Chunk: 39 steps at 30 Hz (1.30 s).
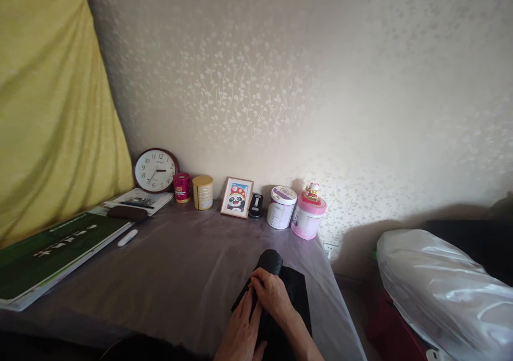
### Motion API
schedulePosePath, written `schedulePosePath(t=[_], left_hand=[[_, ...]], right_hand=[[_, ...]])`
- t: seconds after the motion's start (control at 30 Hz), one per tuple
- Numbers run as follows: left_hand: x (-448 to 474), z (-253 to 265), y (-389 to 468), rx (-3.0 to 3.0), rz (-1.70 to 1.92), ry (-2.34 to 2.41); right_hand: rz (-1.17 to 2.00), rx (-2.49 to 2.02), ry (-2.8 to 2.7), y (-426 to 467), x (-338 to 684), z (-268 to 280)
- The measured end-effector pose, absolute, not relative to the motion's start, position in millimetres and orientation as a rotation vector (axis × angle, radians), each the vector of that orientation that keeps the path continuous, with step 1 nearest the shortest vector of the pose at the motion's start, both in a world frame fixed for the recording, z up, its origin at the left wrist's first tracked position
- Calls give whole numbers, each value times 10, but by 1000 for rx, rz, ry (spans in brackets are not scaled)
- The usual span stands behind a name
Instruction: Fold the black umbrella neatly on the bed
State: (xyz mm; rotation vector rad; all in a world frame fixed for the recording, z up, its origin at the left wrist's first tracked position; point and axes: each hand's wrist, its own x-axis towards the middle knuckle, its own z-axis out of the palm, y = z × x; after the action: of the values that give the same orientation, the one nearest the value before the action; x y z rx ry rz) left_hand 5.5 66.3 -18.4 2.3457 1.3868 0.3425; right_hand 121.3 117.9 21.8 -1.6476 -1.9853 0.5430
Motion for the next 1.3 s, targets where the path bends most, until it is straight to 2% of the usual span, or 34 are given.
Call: schedulePosePath(t=[0.1, 0.2, 0.6, 0.8, 1.03, 1.13, 1.3], left_hand=[[90, -462, 673, 2370, 482, 1444], [108, -580, 679, 2345, 495, 1436], [97, -406, 670, 2175, 321, 1392], [36, -285, 616, 2115, 354, 1362], [-1, -221, 514, 2116, 475, 1352], [-20, -262, 505, 2097, 553, 1319], [-51, -273, 503, 2008, 595, 1284]], right_hand=[[361, -1550, -2127, 1121, 1247, 214], [321, -1412, -2201, 1148, 1308, 164], [250, -1585, -2211, 1843, 1551, -1], [195, -1739, -2009, 1892, 1749, 13], [121, -1925, -1475, 1214, 2350, -115], [209, -2002, -1366, 909, 2434, -176], [583, -1980, -1238, 632, 2297, -148]])
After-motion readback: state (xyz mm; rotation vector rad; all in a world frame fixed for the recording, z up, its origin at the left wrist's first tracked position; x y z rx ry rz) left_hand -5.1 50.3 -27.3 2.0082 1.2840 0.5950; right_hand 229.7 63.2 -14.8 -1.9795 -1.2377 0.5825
